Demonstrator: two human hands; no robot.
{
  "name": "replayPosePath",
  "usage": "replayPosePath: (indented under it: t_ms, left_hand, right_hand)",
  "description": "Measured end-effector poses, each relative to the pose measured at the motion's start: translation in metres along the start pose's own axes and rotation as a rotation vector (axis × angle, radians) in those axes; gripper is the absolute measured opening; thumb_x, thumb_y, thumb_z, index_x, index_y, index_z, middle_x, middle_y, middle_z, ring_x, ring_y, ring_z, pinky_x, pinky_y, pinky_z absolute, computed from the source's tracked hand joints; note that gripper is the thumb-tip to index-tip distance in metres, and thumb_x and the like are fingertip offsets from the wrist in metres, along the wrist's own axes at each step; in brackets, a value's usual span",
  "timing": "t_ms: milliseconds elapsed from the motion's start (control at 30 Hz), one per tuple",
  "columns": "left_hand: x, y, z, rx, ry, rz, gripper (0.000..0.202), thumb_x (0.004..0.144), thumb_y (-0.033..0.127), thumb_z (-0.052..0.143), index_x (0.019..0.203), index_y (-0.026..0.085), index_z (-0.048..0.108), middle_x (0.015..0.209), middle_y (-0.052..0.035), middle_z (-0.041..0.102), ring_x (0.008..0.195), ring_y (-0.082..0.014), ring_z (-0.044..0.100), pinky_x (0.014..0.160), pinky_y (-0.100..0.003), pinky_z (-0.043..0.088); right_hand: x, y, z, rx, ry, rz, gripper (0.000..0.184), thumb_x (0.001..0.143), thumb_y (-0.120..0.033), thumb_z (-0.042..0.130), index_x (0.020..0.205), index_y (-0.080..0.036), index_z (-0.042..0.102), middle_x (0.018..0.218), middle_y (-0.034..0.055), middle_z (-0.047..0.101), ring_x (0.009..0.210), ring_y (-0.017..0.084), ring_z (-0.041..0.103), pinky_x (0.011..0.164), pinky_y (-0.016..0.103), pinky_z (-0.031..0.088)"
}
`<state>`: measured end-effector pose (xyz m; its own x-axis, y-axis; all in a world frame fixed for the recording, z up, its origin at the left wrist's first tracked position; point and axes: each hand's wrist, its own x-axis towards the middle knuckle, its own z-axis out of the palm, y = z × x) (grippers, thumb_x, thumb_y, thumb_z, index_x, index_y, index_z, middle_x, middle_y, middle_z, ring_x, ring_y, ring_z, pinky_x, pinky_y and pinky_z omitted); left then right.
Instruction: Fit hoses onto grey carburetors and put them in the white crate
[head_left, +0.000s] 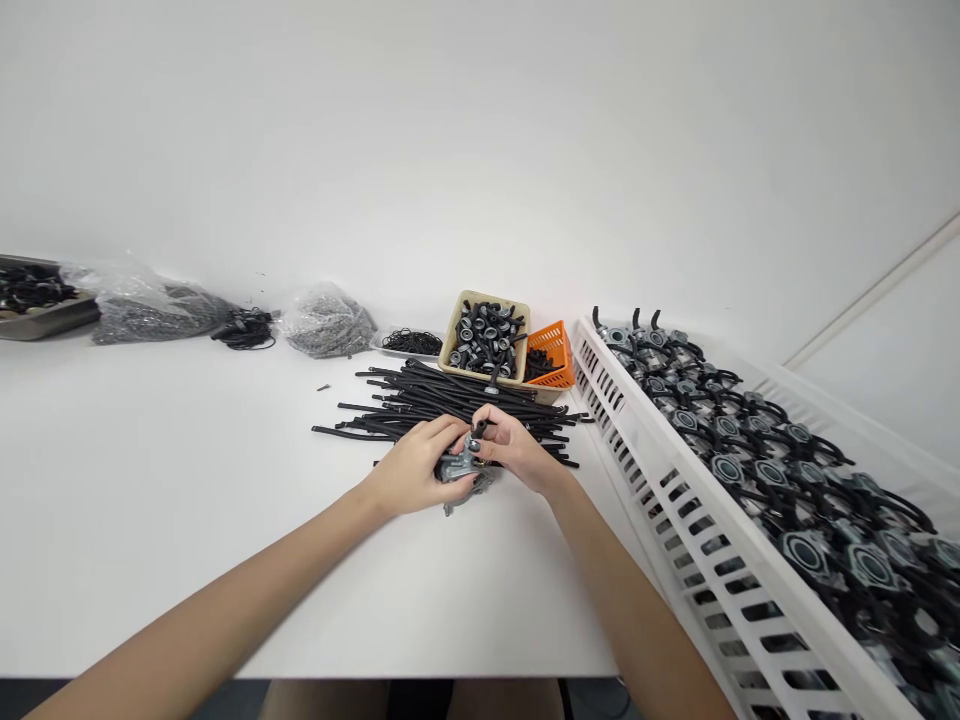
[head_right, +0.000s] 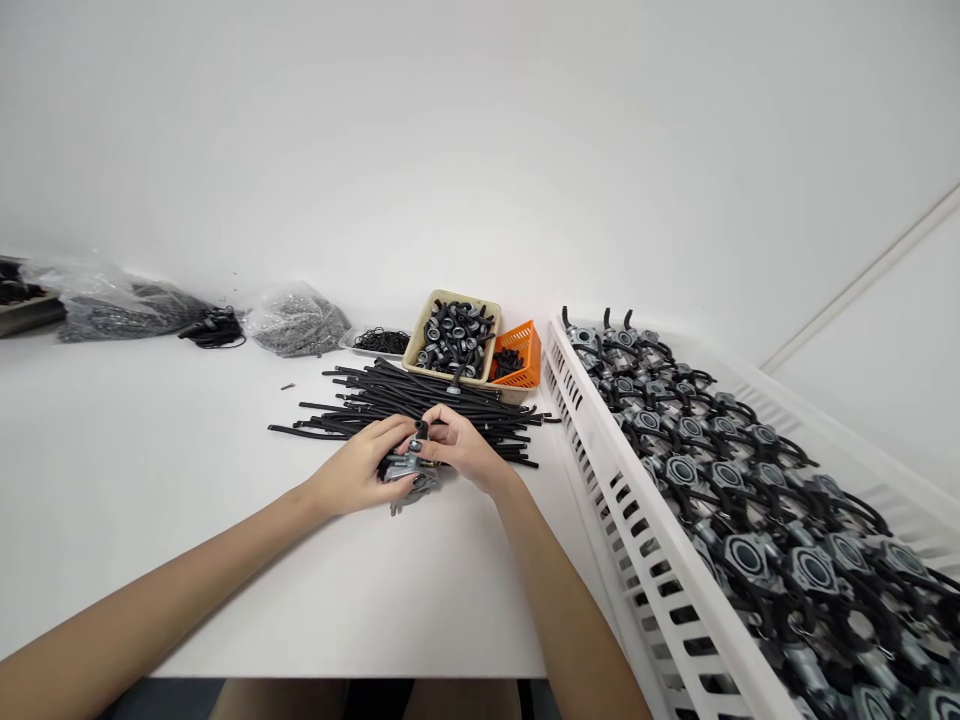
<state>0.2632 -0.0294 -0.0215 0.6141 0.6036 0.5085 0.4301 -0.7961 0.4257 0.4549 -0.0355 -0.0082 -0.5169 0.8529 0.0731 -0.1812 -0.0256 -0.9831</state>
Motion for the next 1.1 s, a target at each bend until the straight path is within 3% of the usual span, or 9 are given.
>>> replayPosePath:
  t_ms: [200,600,1100]
  left_hand:
    - [0.0000,-0.0011,0.0011,0.036,-0.014,-0.007,0.023,0.077,0.032,0.061,0.094,0.018,0.053,0.097,-0.0063,0.059,0.086,-0.0201,0.057,0.081,-0.034,0.047]
    - [0.0001,-0.0010,0.0007,0.033,-0.013,-0.005,0.024,0.077,0.032,0.060,0.095,0.018,0.054,0.099,-0.0071,0.060,0.087,-0.0204,0.058,0.081,-0.034,0.047]
    - [-0.0001,0.0013,-0.0015,0.015,-0.027,-0.020,0.025,0.076,0.031,0.062,0.095,0.019,0.053,0.097,-0.0060,0.058,0.087,-0.0209,0.058,0.079,-0.033,0.048]
  right_hand:
    - [0.0016,-0.0019,0.0034,-0.025,0.030,-0.003,0.042,0.069,-0.038,0.083,0.086,-0.020,0.050,0.078,-0.0003,0.067,0.075,0.013,0.064,0.073,0.025,0.049]
    - [0.0014,-0.0029,0.0058,-0.043,0.060,0.003,0.042,0.067,-0.039,0.084,0.085,-0.020,0.051,0.077,-0.0016,0.067,0.073,0.012,0.064,0.073,0.026,0.050]
    - [-0.0002,-0.0023,0.0034,-0.042,0.018,-0.015,0.038,0.072,-0.036,0.081,0.086,-0.020,0.050,0.082,0.0007,0.068,0.073,0.012,0.063,0.072,0.025,0.049]
